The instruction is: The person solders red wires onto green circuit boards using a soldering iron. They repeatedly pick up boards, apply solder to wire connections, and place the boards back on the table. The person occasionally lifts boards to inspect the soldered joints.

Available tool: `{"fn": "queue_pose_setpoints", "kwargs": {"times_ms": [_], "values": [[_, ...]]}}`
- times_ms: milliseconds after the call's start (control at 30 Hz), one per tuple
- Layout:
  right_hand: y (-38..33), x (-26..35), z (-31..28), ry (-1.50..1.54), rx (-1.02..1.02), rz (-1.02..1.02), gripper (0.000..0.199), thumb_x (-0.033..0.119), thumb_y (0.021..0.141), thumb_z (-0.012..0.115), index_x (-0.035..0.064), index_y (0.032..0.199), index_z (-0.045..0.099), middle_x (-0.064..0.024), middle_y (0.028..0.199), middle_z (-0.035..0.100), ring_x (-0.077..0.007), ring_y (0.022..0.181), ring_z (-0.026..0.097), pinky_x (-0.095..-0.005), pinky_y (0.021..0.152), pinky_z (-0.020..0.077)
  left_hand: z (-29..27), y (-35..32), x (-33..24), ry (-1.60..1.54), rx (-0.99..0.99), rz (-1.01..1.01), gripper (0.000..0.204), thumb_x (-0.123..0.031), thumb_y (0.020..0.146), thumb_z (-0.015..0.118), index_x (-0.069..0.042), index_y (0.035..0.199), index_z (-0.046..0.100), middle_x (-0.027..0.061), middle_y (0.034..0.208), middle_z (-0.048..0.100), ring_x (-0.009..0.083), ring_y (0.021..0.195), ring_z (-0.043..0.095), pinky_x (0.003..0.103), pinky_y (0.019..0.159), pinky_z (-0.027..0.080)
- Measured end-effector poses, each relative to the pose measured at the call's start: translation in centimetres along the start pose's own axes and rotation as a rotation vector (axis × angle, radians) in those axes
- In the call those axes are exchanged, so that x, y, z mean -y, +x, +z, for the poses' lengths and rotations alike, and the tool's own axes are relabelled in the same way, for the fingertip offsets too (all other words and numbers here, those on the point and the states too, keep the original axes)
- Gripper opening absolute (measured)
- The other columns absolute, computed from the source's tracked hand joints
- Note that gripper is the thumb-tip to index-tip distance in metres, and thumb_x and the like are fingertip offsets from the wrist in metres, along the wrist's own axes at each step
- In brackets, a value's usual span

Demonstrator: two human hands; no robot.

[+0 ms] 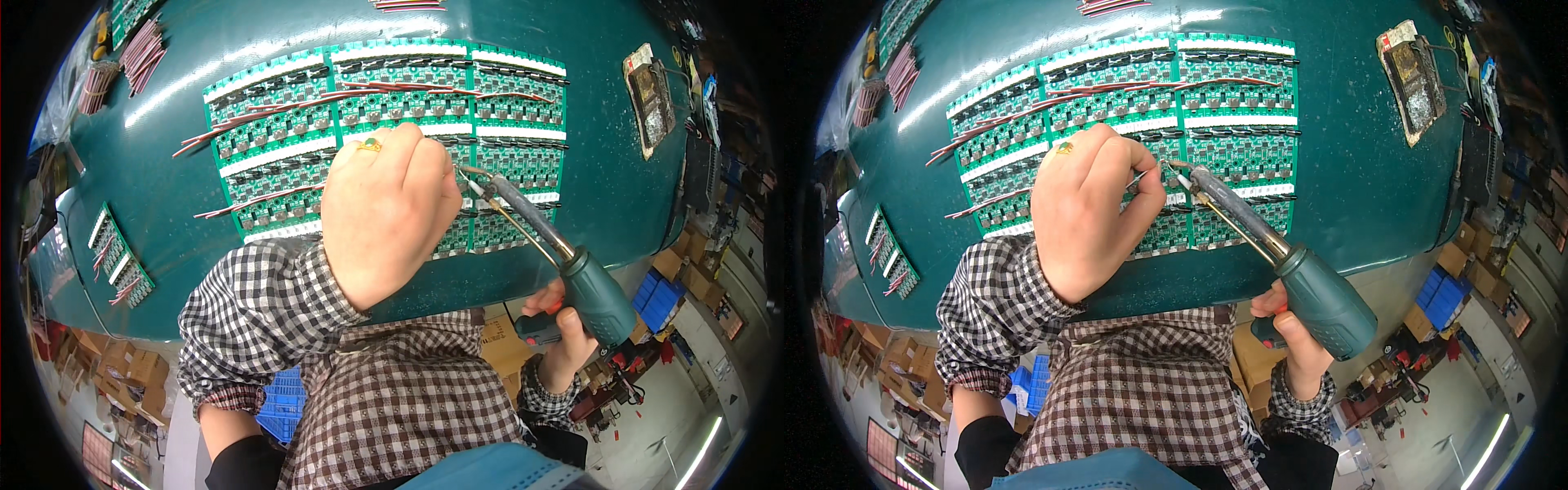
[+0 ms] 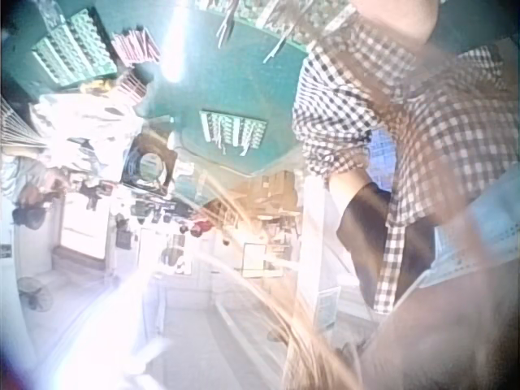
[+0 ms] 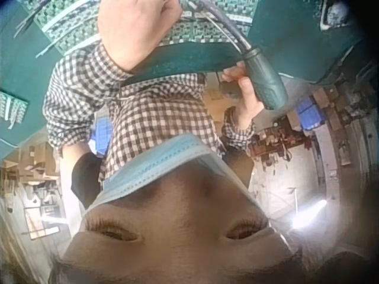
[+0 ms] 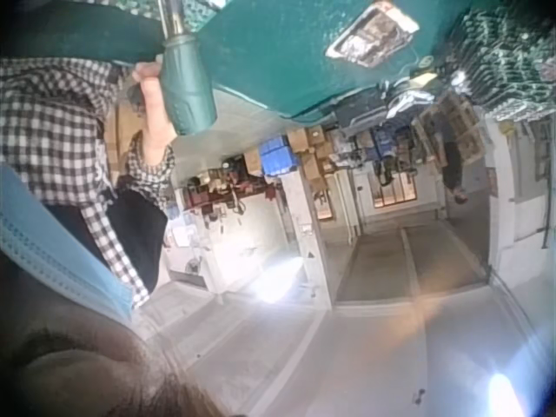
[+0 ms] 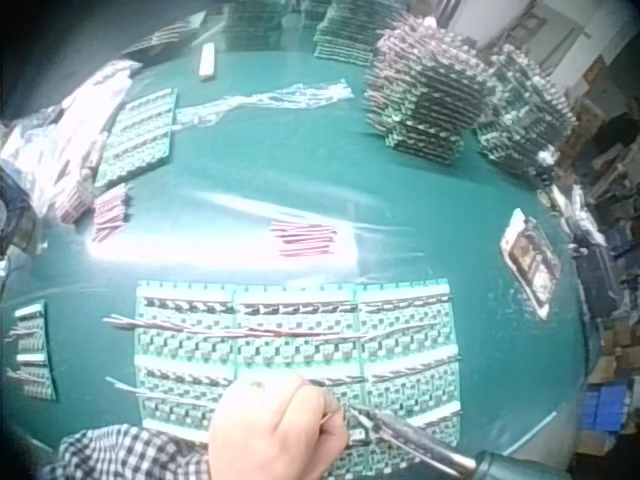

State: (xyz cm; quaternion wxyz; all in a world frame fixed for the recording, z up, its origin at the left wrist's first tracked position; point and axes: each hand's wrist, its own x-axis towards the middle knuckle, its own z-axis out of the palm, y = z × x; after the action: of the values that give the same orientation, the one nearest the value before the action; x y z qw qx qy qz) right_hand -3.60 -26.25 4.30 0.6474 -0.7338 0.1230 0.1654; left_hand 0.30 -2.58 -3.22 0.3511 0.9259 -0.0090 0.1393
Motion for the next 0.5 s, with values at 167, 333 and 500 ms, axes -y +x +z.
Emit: {"fn": "queue_pose_setpoints", "kwargs": {"times_ms": [167, 333, 500], "values": [[0.1, 0.0, 0.2, -0.020, -0.015, -0.014, 0.048, 0.026, 0.077, 0.069, -0.0106, 0.105, 0.054, -0.0140, 0.077, 0.059, -0.0244, 0.068, 0.062, -0.0341, 0.058, 0.0558, 0.1, 0.0, 0.0, 0.003, -0.007, 0.004, 0.020, -0.001, 0.063, 0.066, -0.009, 0.076, 0.053, 0.0046, 0.071, 0.051, 0.0241, 0.061, 0.051, 0.035, 0.054, 0.036], [0.3, 0.1, 0.9, -0.071, -0.061, -0.030, 0.051, 0.034, 0.076, 0.071, -0.0095, 0.098, 0.056, -0.0119, 0.071, 0.057, -0.0237, 0.063, 0.061, -0.0313, 0.052, 0.0558, 0.1, 0.0, 0.0, 0.012, -0.005, 0.005, 0.020, -0.002, 0.063, 0.067, -0.009, 0.076, 0.053, 0.0051, 0.071, 0.051, 0.0246, 0.063, 0.052, 0.035, 0.054, 0.037], [0.1, 0.2, 0.3, -0.046, -0.004, -0.011, 0.045, 0.024, 0.078, 0.069, -0.0104, 0.103, 0.055, -0.0155, 0.079, 0.060, -0.0250, 0.070, 0.063, -0.0339, 0.059, 0.0556, 0.0, 0.0, 0.1, 0.009, 0.002, 0.001, 0.020, -0.002, 0.064, 0.067, -0.009, 0.076, 0.053, 0.0055, 0.071, 0.051, 0.0252, 0.064, 0.052, 0.036, 0.054, 0.037]]}}
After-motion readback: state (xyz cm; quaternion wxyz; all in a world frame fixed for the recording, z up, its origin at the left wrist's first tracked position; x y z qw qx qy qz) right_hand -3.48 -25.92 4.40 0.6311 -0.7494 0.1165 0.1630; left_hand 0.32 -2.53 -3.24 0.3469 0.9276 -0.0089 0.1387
